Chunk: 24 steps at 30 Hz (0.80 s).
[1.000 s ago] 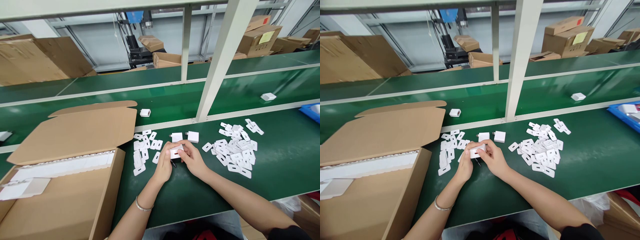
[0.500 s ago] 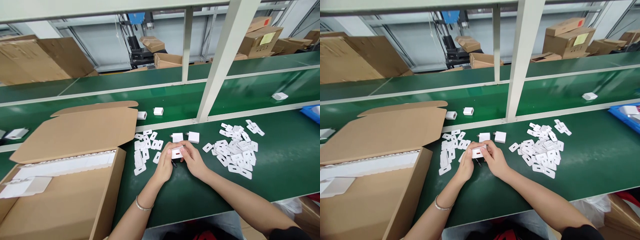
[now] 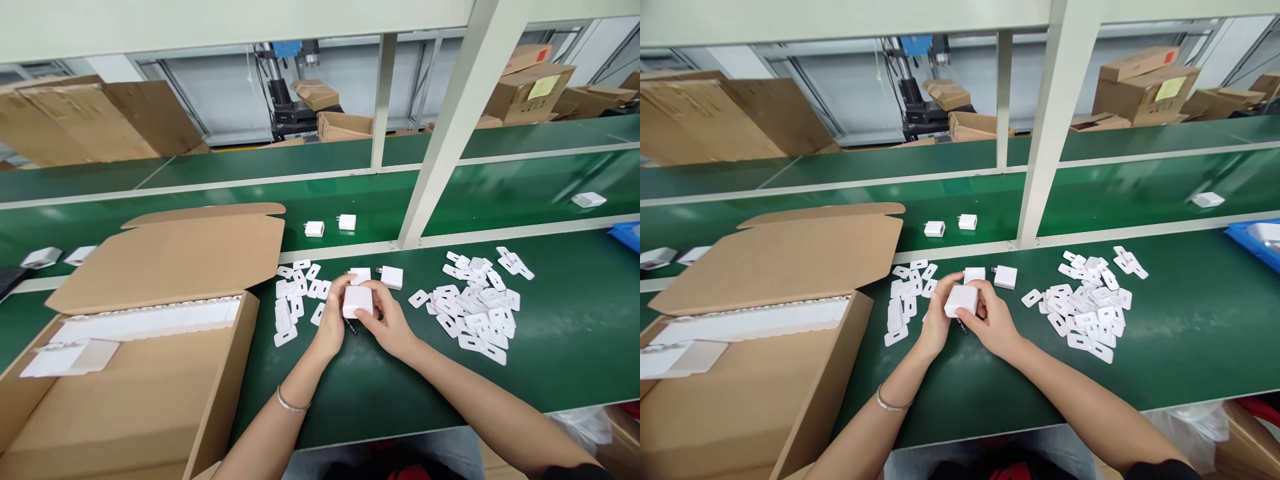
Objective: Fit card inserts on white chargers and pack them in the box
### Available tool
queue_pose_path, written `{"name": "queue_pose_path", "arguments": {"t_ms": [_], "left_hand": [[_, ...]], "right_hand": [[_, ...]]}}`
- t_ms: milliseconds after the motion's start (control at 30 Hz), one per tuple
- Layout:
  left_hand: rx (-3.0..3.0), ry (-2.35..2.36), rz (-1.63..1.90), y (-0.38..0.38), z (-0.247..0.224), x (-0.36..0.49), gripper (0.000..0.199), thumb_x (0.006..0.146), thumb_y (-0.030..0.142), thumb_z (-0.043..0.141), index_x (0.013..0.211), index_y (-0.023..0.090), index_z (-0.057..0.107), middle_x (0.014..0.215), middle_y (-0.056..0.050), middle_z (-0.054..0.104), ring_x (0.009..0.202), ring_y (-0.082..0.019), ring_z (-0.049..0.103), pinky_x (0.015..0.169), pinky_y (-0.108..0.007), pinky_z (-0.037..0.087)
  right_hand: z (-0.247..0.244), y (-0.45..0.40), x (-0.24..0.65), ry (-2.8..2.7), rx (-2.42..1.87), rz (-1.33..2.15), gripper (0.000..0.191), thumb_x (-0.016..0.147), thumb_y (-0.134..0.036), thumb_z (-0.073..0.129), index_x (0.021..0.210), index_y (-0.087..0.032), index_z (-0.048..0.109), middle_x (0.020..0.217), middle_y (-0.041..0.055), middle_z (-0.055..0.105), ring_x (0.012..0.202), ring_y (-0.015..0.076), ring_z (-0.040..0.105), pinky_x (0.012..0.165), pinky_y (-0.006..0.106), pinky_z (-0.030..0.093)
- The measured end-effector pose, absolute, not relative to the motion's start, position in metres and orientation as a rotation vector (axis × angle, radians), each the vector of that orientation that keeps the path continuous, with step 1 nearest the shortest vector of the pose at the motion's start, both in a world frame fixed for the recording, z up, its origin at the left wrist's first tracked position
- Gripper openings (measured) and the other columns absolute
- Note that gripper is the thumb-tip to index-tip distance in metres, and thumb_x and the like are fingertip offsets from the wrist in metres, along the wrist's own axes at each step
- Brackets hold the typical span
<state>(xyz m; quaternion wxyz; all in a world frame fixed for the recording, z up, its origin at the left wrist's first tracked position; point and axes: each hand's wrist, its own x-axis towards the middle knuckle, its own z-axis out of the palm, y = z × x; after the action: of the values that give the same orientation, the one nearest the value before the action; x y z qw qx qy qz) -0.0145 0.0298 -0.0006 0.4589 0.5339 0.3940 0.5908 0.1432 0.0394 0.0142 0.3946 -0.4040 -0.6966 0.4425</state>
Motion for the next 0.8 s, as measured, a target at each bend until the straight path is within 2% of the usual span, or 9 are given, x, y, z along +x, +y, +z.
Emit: {"name": "queue_pose_path", "arguments": {"t_ms": [67, 133, 267, 367, 433, 533, 633, 733, 800], "left_hand": [[1.075, 0.909, 1.447, 0.034, 0.0, -0.014, 0.063, 0.105, 0.072, 0.031, 0.137, 0.024, 0.056, 0.1, -0.007, 0.068, 0.088, -0.024, 0.069, 0.078, -0.038, 0.057], [0.946, 0.835, 1.407, 0.037, 0.0, -0.014, 0.06, 0.103, 0.072, 0.042, 0.132, 0.022, 0.058, 0.099, -0.007, 0.07, 0.087, -0.024, 0.071, 0.079, -0.037, 0.058], [0.867, 0.709, 1.36, 0.037, 0.004, -0.011, 0.057, 0.099, 0.07, 0.055, 0.128, 0.022, 0.064, 0.123, -0.011, 0.072, 0.104, -0.028, 0.072, 0.088, -0.039, 0.058], [0.847, 0.633, 1.345, 0.038, 0.005, -0.005, 0.065, 0.096, 0.073, 0.058, 0.135, 0.021, 0.061, 0.131, -0.014, 0.069, 0.107, -0.029, 0.071, 0.077, -0.036, 0.057], [0.878, 0.624, 1.321, 0.041, 0.006, -0.003, 0.07, 0.093, 0.074, 0.06, 0.137, 0.019, 0.058, 0.125, -0.015, 0.07, 0.1, -0.029, 0.072, 0.068, -0.033, 0.054], [0.976, 0.722, 1.311, 0.047, 0.009, -0.005, 0.066, 0.088, 0.068, 0.071, 0.13, 0.018, 0.057, 0.106, -0.011, 0.073, 0.086, -0.025, 0.072, 0.062, -0.028, 0.046], [1.05, 0.821, 1.345, 0.05, 0.018, -0.008, 0.063, 0.084, 0.064, 0.077, 0.121, 0.018, 0.056, 0.092, -0.006, 0.071, 0.079, -0.02, 0.068, 0.066, -0.027, 0.044], [1.07, 0.856, 1.375, 0.045, 0.031, -0.011, 0.06, 0.08, 0.058, 0.083, 0.116, 0.02, 0.054, 0.093, -0.004, 0.069, 0.083, -0.019, 0.067, 0.075, -0.029, 0.049], [1.071, 0.886, 1.393, 0.037, 0.04, -0.017, 0.056, 0.079, 0.052, 0.085, 0.114, 0.021, 0.054, 0.097, -0.004, 0.069, 0.087, -0.019, 0.067, 0.077, -0.029, 0.049]], "right_hand": [[0.009, 0.044, 0.145, -1.86, -0.939, 0.944, 0.048, 0.096, -0.054, 0.066, 0.131, -0.024, 0.053, 0.115, 0.009, 0.066, 0.079, 0.0176, 0.057, 0.07, 0.032, 0.049], [0.006, 0.05, 0.147, -1.935, -0.852, 0.792, 0.049, 0.098, -0.049, 0.066, 0.138, -0.025, 0.051, 0.127, 0.0116, 0.063, 0.093, 0.0217, 0.062, 0.078, 0.035, 0.053], [0.003, 0.06, 0.152, -2.004, -0.762, 0.558, 0.047, 0.099, -0.042, 0.066, 0.141, -0.028, 0.05, 0.123, 0.0107, 0.058, 0.111, 0.0264, 0.06, 0.085, 0.039, 0.056], [0.004, 0.065, 0.156, -1.975, -0.796, 0.462, 0.045, 0.097, -0.04, 0.068, 0.138, -0.027, 0.055, 0.121, 0.0105, 0.055, 0.108, 0.0259, 0.06, 0.086, 0.041, 0.057], [0.005, 0.067, 0.158, -1.956, -0.835, 0.459, 0.045, 0.096, -0.038, 0.069, 0.138, -0.027, 0.056, 0.119, 0.0098, 0.057, 0.102, 0.0241, 0.061, 0.086, 0.041, 0.058], [0.003, 0.071, 0.16, -1.905, -0.869, 0.472, 0.059, 0.093, -0.039, 0.073, 0.146, -0.025, 0.049, 0.119, 0.0101, 0.061, 0.1, 0.0238, 0.065, 0.088, 0.043, 0.06], [0.0, 0.074, 0.159, -1.862, -0.847, 0.505, 0.072, 0.093, -0.039, 0.073, 0.154, -0.024, 0.038, 0.13, 0.0132, 0.062, 0.108, 0.0252, 0.068, 0.092, 0.044, 0.061], [0.0, 0.074, 0.157, -1.883, -0.809, 0.527, 0.068, 0.096, -0.036, 0.069, 0.155, -0.025, 0.036, 0.14, 0.0149, 0.059, 0.113, 0.0251, 0.069, 0.095, 0.045, 0.061], [0.001, 0.074, 0.156, -1.897, -0.797, 0.529, 0.063, 0.099, -0.034, 0.065, 0.154, -0.024, 0.037, 0.138, 0.0147, 0.059, 0.11, 0.0239, 0.069, 0.096, 0.045, 0.061]]}}
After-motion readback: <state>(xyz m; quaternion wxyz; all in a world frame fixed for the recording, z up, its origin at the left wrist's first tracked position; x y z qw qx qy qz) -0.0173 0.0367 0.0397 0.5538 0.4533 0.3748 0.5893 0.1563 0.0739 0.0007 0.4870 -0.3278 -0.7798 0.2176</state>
